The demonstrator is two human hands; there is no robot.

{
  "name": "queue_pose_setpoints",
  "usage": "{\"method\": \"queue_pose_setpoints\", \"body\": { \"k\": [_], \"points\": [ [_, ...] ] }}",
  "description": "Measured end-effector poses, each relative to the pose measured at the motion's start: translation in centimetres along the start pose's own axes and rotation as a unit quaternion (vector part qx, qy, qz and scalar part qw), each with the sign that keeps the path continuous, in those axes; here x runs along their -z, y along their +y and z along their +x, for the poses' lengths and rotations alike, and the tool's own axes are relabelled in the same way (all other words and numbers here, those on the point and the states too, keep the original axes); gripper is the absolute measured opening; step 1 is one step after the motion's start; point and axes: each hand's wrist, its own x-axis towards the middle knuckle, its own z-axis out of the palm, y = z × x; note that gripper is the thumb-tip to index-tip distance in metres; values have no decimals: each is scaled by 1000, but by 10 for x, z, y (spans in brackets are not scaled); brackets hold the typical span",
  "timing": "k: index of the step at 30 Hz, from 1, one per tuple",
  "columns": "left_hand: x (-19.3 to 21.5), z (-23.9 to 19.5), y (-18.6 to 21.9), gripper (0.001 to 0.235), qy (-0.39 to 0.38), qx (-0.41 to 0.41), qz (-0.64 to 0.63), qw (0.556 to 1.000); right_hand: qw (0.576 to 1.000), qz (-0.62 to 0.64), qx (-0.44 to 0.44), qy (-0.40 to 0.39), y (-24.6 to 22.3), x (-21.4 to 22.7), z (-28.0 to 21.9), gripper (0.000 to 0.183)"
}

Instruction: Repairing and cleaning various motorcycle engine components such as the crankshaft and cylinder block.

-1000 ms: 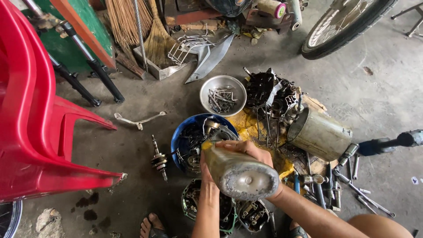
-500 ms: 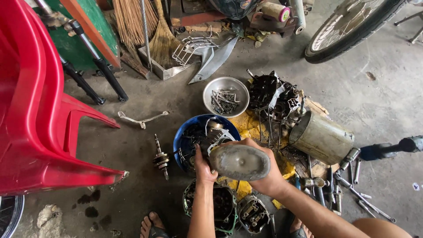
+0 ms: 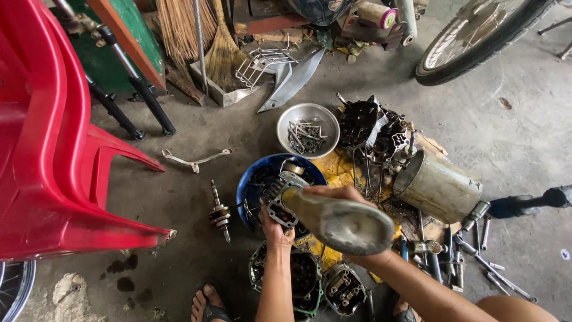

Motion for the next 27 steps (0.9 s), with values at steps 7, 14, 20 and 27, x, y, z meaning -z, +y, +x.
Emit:
{"method": "queue_pose_setpoints", "body": {
  "k": [7,14,20,27],
  "points": [
    [-18,-10,5,43,-12,-41,26,999,983,-160,-85,1,11,21,-11,38],
    [-63,-26,-3,40,30,50,58,997,987,-112,-112,2,-18,2,2,42],
    [-65,-14,6,44,119,-28,180,976,989,-145,1,10,-5,6,12,40],
    [-89,-29,36,35,43,-205,396,894,974,-222,-28,18,23,14,12,40]
  ]
}}
